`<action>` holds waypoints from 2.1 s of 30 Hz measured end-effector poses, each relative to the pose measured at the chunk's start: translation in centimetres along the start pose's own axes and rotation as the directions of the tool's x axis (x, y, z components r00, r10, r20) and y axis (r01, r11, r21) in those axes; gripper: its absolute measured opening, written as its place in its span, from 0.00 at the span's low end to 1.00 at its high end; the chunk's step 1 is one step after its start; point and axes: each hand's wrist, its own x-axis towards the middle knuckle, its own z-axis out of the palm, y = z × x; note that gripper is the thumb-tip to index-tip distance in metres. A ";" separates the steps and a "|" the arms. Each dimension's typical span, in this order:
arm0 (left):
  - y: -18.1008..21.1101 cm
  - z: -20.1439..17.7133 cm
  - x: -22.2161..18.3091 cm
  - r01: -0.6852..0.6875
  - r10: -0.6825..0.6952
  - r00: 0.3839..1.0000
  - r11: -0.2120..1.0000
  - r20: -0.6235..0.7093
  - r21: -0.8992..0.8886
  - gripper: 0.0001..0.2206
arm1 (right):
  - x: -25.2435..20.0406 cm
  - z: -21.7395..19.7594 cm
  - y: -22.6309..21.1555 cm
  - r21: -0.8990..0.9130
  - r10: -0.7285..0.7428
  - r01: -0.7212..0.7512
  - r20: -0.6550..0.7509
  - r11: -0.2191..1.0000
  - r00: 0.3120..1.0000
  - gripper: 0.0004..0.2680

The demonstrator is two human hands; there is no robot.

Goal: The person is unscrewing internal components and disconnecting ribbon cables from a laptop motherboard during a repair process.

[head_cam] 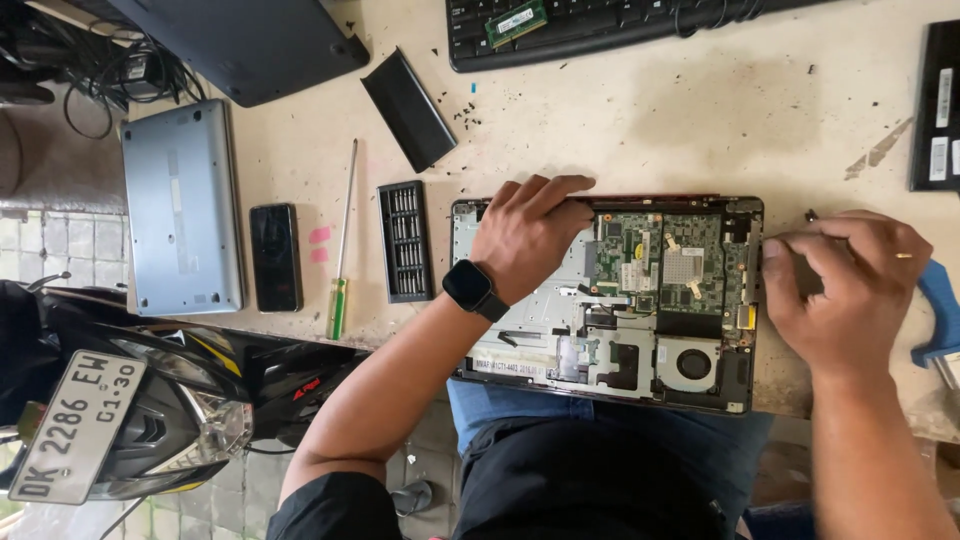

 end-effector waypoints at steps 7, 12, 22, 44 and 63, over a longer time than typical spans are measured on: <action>-0.3 0.1 0.4 -0.123 0.117 0.991 0.985 0.057 0.124 0.02 | -0.2 0.2 0.0 -0.002 -0.003 0.003 -0.003 1.000 1.000 0.07; -0.7 0.6 0.5 -0.163 0.156 0.986 0.971 0.049 0.178 0.04 | 0.1 0.0 -0.1 -0.012 -0.005 0.005 -0.004 1.000 1.000 0.07; 0.1 1.6 -0.6 -0.070 0.055 0.996 0.975 0.076 0.211 0.05 | 0.2 0.2 -0.1 -0.079 -0.029 0.030 0.014 0.996 0.999 0.16; -0.4 -1.9 -2.1 0.191 -0.197 0.979 0.977 0.058 0.090 0.08 | 0.5 0.1 -0.6 -0.211 0.000 0.023 0.106 0.977 0.994 0.20; -4.1 -2.5 0.2 -0.305 0.296 0.952 0.937 0.077 0.168 0.08 | 0.7 -0.2 -0.8 -0.159 0.018 -0.001 0.111 0.987 0.994 0.16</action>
